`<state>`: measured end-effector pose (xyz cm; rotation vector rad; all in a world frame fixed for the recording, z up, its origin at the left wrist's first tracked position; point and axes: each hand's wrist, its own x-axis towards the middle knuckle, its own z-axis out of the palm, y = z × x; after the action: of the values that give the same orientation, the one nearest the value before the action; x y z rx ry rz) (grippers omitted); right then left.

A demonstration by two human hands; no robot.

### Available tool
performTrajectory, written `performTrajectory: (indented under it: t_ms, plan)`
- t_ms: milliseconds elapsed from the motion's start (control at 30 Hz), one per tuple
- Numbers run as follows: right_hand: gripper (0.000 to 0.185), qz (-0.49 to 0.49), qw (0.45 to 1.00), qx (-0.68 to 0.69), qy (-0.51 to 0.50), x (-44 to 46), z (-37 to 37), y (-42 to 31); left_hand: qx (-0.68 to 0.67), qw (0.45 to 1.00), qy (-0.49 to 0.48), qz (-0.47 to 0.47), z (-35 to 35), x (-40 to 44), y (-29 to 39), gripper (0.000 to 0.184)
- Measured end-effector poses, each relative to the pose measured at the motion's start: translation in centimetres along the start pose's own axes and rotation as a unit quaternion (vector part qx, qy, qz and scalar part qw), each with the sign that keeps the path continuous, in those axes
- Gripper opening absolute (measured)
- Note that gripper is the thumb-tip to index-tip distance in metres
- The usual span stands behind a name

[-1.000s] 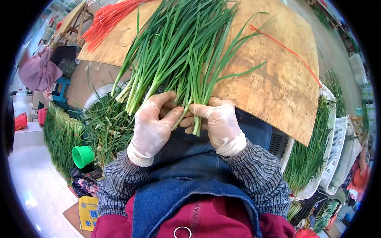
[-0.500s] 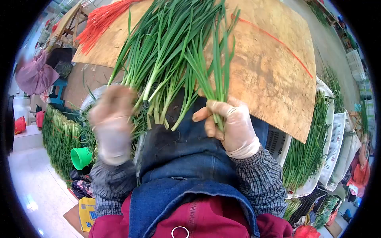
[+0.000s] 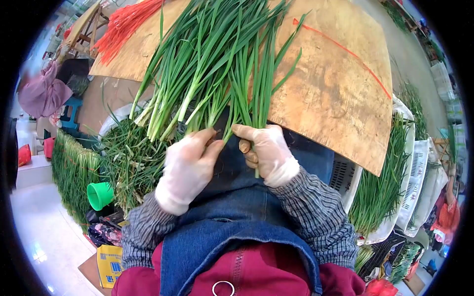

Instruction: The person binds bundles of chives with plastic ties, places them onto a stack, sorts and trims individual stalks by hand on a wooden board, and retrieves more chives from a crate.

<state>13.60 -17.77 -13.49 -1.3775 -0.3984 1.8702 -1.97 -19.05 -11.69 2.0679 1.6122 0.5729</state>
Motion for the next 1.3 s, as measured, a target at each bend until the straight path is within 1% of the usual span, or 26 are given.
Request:
performTrajectory:
  t_ms: [33, 100, 200, 300, 333, 367, 400, 433, 467, 500, 533, 567, 600, 667, 700, 800, 900, 933, 967, 1033, 1067, 1133, 1167, 1233, 1267, 1300]
  plan:
    - [0.015, 0.011, 1.000, 0.017, -0.005, 0.4, 0.1, 0.2, -0.015, 1.000, -0.015, -0.013, 1.0, 0.7, -0.4, 0.022]
    - [0.018, -0.015, 0.999, 0.039, -0.022, 0.6, 0.1, 0.5, -0.145, 0.988, -0.031, -0.043, 1.8, 1.5, -0.8, 0.019]
    - [0.020, -0.078, 0.996, 0.012, -0.033, -0.3, 0.4, 0.1, -0.391, 0.893, -0.079, -0.210, 0.7, 1.7, -0.2, 0.015]
    - [0.019, -0.113, 0.992, 0.029, -0.051, -1.9, 2.3, -0.9, -0.527, 0.815, 0.004, -0.244, -0.7, 0.4, 0.9, 0.012]
    - [0.014, -0.116, 0.992, 0.022, -0.053, -2.2, 3.0, -1.2, -0.573, 0.785, 0.057, -0.229, -1.1, -0.2, 1.2, 0.009]
    - [0.012, -0.117, 0.991, 0.027, -0.066, -2.3, 3.2, -1.5, -0.431, 0.880, 0.116, -0.160, -1.7, -0.8, 0.7, 0.008]
    - [0.010, -0.118, 0.989, 0.032, -0.078, -2.2, 3.4, -1.8, -0.467, 0.851, 0.171, -0.169, -2.6, -1.6, 1.0, 0.007]
    - [0.010, -0.120, 0.988, 0.037, -0.090, -2.0, 3.6, -2.0, -0.413, 0.871, 0.219, -0.151, -3.8, -2.5, 0.4, 0.005]
    - [0.016, -0.109, 0.991, 0.026, -0.071, -1.7, 3.6, -2.2, -0.408, 0.857, 0.293, -0.114, -4.8, -3.2, -0.9, 0.003]
    - [0.019, -0.097, 0.992, 0.029, -0.076, -1.2, 3.2, -2.4, -0.283, 0.851, 0.424, -0.129, -5.7, -3.2, -2.1, 0.003]
    - [0.021, -0.090, 0.992, 0.040, -0.082, -0.3, 2.3, -2.2, -0.259, 0.829, 0.463, -0.179, -7.4, -3.9, -4.0, 0.003]
    - [0.022, -0.083, 0.991, 0.051, -0.089, 0.4, 1.8, -2.0, -0.179, 0.830, 0.493, -0.191, -8.7, -4.6, -7.1, 0.004]
    - [0.023, -0.070, 0.993, 0.070, -0.061, 0.2, 2.1, -2.1, 0.020, 0.869, 0.440, -0.225, -9.9, -6.0, -10.6, 0.008]
    - [0.024, -0.043, 0.993, 0.106, -0.005, -0.5, 2.9, -2.4, 0.176, 0.894, 0.395, -0.120, -9.5, -5.3, -10.1, 0.013]
    - [0.024, -0.041, 0.992, 0.120, -0.023, -0.4, 2.8, -2.3, 0.251, 0.893, 0.369, -0.067, -8.9, -4.7, -9.6, 0.015]
    - [0.028, -0.041, 0.985, 0.158, -0.054, -0.2, 2.7, -2.0, 0.115, 0.936, 0.321, 0.091, -5.0, -1.1, -5.8, 0.018]
    - [0.030, -0.063, 0.976, 0.184, -0.102, 0.4, 1.7, -1.6, 0.190, 0.954, 0.225, 0.061, -3.0, 1.9, -2.1, 0.019]
    - [0.033, -0.063, 0.982, 0.160, -0.080, -0.1, 2.2, -2.1, 0.208, 0.953, 0.210, 0.069, -2.2, 2.8, -2.3, 0.020]
    - [0.033, -0.080, 0.979, 0.156, -0.108, -0.4, 2.1, -2.5, 0.228, 0.951, 0.194, 0.078, -1.5, 3.3, -2.6, 0.020]
    - [0.034, -0.113, 0.968, 0.151, -0.162, -1.3, 1.9, -3.3, 0.179, 0.954, 0.229, 0.076, -1.6, 3.0, -2.0, 0.013]
    - [0.032, -0.166, 0.971, 0.130, -0.113, -2.5, 2.7, -3.6, 0.147, 0.952, 0.258, 0.072, -2.3, 2.4, -1.2, 0.012]
    - [0.029, -0.222, 0.958, 0.119, -0.140, -3.0, 2.6, -3.9, 0.112, 0.932, 0.333, 0.092, -2.6, 1.2, -0.5, 0.012]
    - [0.028, -0.248, 0.950, 0.113, -0.154, -3.1, 2.6, -3.9, 0.098, 0.926, 0.346, 0.112, -2.6, 0.7, -0.5, 0.021]
    - [0.033, -0.191, 0.975, 0.014, -0.114, -1.7, 2.6, -3.6, 0.096, 0.906, 0.370, 0.182, -1.6, -0.1, -0.6, 0.026]
    - [0.035, -0.152, 0.983, 0.023, -0.099, -1.0, 2.4, -2.9, 0.126, 0.900, 0.357, 0.215, -0.9, -0.3, -0.3, 0.031]
    - [0.036, -0.111, 0.990, 0.032, -0.084, -0.6, 2.6, -2.4, 0.083, 0.908, 0.321, 0.257, -0.6, -0.3, 0.1, 0.032]
